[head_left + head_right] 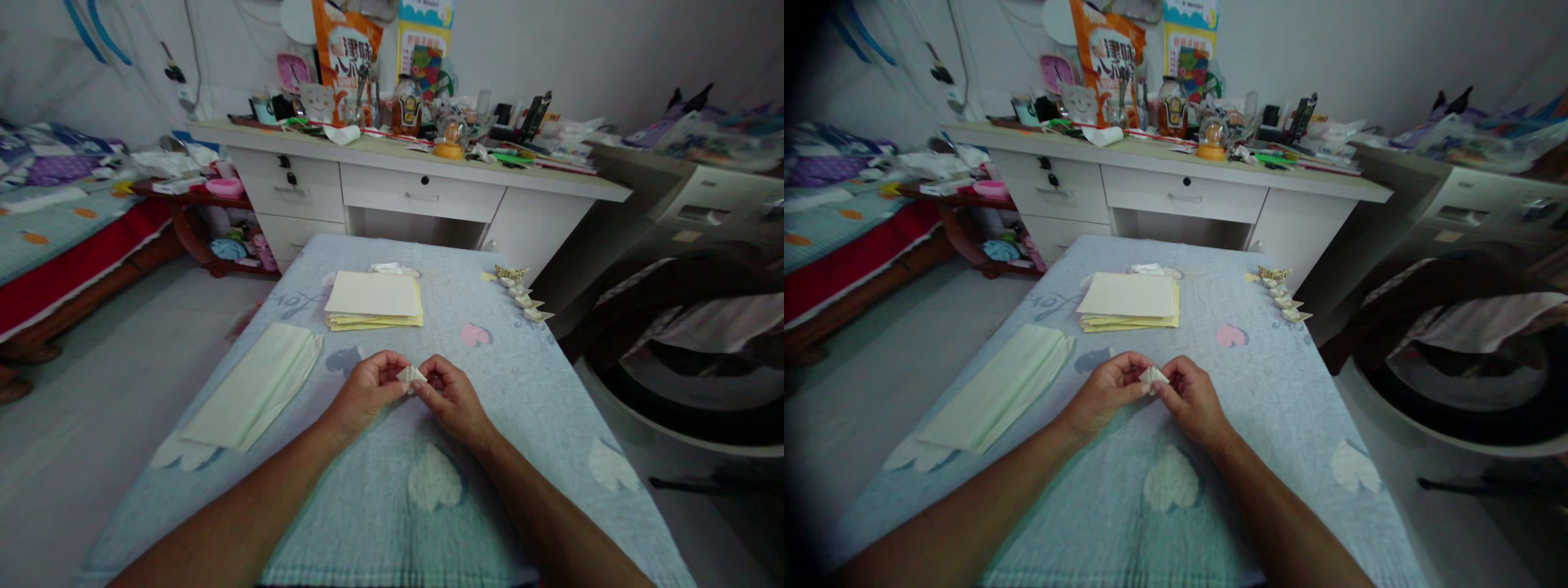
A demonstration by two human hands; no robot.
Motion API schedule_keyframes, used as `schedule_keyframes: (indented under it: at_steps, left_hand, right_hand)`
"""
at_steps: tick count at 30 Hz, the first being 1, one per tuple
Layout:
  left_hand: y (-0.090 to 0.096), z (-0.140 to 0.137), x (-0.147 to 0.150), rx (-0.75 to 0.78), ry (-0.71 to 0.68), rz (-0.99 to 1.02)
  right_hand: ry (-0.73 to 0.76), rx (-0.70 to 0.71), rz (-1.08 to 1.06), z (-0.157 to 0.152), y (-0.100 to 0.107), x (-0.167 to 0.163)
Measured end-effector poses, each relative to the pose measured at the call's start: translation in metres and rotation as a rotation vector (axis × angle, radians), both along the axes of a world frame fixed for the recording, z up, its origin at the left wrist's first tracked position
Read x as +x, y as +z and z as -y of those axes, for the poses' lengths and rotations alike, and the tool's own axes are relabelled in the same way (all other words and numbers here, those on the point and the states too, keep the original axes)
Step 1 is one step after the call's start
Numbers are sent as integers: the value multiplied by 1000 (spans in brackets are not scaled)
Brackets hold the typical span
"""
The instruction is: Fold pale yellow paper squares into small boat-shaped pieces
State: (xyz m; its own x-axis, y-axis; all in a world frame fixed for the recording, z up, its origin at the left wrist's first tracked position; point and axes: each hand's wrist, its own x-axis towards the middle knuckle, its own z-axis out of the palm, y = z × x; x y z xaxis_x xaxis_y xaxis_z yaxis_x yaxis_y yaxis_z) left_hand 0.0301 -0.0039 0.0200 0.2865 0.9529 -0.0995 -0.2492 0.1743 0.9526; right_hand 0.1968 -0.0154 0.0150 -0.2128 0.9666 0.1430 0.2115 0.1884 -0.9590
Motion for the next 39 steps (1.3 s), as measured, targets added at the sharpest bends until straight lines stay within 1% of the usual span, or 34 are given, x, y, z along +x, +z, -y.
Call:
schedule_keyframes:
  at_steps: [4, 7, 11, 15, 28, 34, 39]
  left_hand:
    - [-3, -1, -1, 36, -28, -27]
    - [-5, -2, -3, 79, -53, -111]
    - [-4, -2, -4, 167, -44, -210]
    - [-3, -1, -3, 231, -40, -252]
    - [-3, 0, -4, 218, -55, -336]
    - [0, 2, -4, 265, -36, -388]
    - [1, 3, -4, 289, -41, -440]
  right_hand:
    - [-7, -5, -7, 1, 0, 0]
    - [0, -15, -28, 1, 0, 0]
    - [25, -29, -60, 2, 5, 0]
    - [39, -19, -55, 3, 6, 0]
    - [74, -15, -11, 3, 5, 1]
    - [36, -2, 18, 3, 8, -2]
    - [37, -21, 33, 1, 3, -1]
